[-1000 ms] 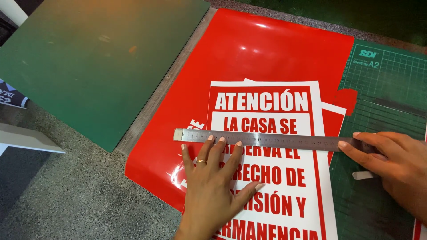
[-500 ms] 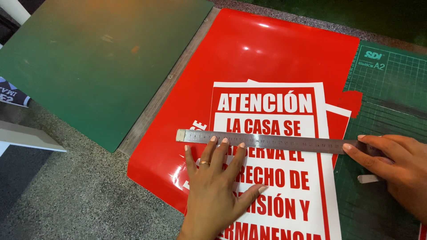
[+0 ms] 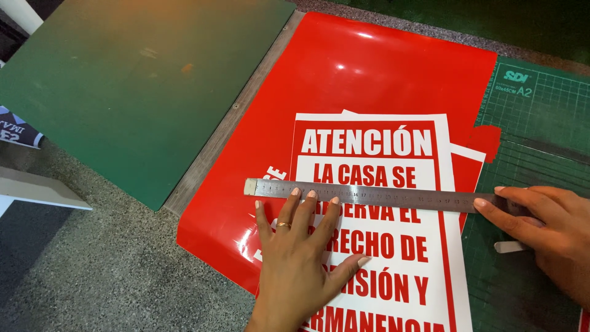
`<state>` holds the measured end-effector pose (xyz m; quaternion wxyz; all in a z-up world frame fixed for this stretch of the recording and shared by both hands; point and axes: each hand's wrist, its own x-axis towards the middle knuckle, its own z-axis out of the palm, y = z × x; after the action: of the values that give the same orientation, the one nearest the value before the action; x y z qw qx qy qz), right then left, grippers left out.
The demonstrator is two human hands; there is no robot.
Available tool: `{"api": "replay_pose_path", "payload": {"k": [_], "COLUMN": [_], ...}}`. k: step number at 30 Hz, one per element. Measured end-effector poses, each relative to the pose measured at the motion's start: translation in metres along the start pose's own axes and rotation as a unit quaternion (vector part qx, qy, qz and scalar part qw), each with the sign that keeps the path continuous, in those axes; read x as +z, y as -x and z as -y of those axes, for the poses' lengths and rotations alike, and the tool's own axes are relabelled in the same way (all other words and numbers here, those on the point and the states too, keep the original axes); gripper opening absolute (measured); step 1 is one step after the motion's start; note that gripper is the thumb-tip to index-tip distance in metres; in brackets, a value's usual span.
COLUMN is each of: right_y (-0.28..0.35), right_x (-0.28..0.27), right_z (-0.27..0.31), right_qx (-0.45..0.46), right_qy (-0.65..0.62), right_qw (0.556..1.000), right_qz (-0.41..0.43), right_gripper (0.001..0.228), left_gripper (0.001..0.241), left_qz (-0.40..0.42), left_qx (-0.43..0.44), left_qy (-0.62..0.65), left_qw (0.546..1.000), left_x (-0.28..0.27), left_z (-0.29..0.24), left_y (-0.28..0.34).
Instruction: Cutting and trimming printed signs using a metal ruler and a craft knife on a cutting mat
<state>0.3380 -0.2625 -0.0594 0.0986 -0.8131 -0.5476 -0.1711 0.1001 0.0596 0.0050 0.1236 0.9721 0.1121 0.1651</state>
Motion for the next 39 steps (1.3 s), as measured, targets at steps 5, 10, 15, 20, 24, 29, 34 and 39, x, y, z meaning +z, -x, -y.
{"api": "replay_pose_path", "payload": {"k": [5, 10, 15, 20, 24, 29, 34, 39], "right_y": [0.002, 0.0, 0.002, 0.0, 0.0, 0.002, 0.007, -0.02], "right_x": [0.002, 0.001, 0.002, 0.001, 0.002, 0.004, 0.007, -0.024], "right_z": [-0.002, 0.0, -0.001, -0.004, -0.001, -0.004, -0.008, 0.008], "right_qx": [-0.001, -0.005, -0.001, -0.017, -0.005, -0.006, 0.01, -0.019], "right_qy": [0.007, 0.018, 0.012, -0.003, 0.003, 0.004, 0.024, -0.003], "right_qw": [1.0, 1.0, 1.0, 1.0, 1.0, 1.0, 0.999, 0.999], "right_qz": [0.005, -0.003, -0.004, 0.014, -0.002, 0.006, 0.02, 0.045], "right_gripper": [0.052, 0.053, 0.052, 0.053, 0.05, 0.054, 0.064, 0.06], "left_gripper": [0.075, 0.077, 0.077, 0.077, 0.077, 0.078, 0.079, 0.084], "left_qz": [0.002, 0.002, 0.007, 0.01, 0.01, 0.015, 0.02, 0.057], "left_qx": [0.0, 0.003, 0.002, 0.002, 0.003, -0.002, -0.006, -0.012], "left_qy": [0.004, -0.005, -0.007, -0.004, -0.001, 0.002, 0.018, 0.021], "left_qw": [1.0, 1.0, 1.0, 1.0, 1.0, 1.0, 1.0, 0.998], "left_x": [-0.002, -0.001, 0.0, -0.001, -0.001, -0.001, -0.003, -0.002], "left_z": [0.0, 0.0, 0.001, 0.0, 0.001, 0.001, 0.002, 0.005], "left_y": [0.0, -0.001, 0.0, -0.001, -0.001, -0.001, -0.002, 0.0]}}
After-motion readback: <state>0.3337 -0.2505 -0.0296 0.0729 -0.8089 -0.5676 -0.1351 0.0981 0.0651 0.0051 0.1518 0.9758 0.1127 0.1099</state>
